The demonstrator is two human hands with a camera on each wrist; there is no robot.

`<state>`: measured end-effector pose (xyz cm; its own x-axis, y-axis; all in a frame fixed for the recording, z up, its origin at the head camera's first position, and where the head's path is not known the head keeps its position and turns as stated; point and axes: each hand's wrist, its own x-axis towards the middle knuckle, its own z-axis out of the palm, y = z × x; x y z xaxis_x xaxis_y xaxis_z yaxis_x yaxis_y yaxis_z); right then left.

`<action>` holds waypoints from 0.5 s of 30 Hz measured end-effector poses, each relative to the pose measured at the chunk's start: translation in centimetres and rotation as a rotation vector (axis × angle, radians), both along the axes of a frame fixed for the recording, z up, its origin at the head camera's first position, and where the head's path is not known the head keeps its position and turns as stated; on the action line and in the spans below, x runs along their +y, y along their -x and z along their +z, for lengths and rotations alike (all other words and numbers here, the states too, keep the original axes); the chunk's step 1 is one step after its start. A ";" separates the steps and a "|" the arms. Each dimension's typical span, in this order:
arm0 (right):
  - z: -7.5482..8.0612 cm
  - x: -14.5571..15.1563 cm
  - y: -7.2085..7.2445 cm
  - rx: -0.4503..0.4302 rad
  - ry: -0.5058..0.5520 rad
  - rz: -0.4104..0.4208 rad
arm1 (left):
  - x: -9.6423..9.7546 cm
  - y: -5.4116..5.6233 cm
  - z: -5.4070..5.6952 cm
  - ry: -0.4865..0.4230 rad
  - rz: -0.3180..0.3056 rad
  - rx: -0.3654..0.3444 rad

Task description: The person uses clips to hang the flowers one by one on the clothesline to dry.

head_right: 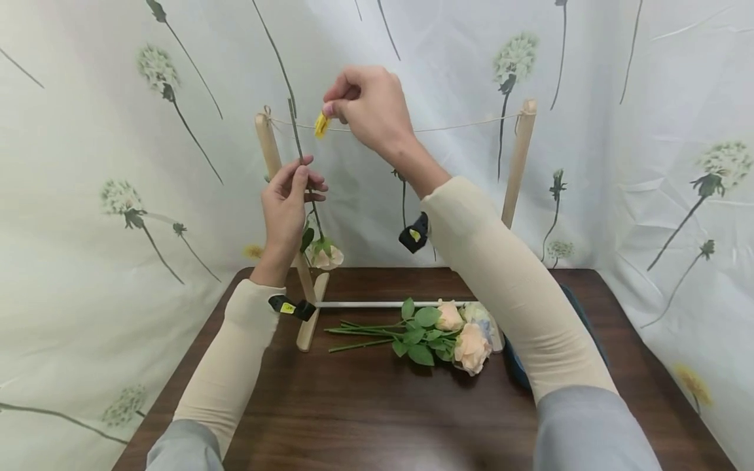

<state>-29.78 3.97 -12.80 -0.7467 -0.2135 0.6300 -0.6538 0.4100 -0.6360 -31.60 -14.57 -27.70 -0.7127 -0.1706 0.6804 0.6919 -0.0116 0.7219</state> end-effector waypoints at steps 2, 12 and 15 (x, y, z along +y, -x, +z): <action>0.5 -0.7 0.3 0.000 0.014 -0.007 | 0.0 0.1 0.2 0.000 -0.001 0.000; 1.2 -3.0 2.0 -0.192 0.102 -0.044 | 0.2 0.7 0.6 -0.057 -0.046 -0.066; 1.1 -3.5 2.4 -0.242 0.096 -0.057 | 0.1 0.8 0.6 -0.064 -0.043 -0.076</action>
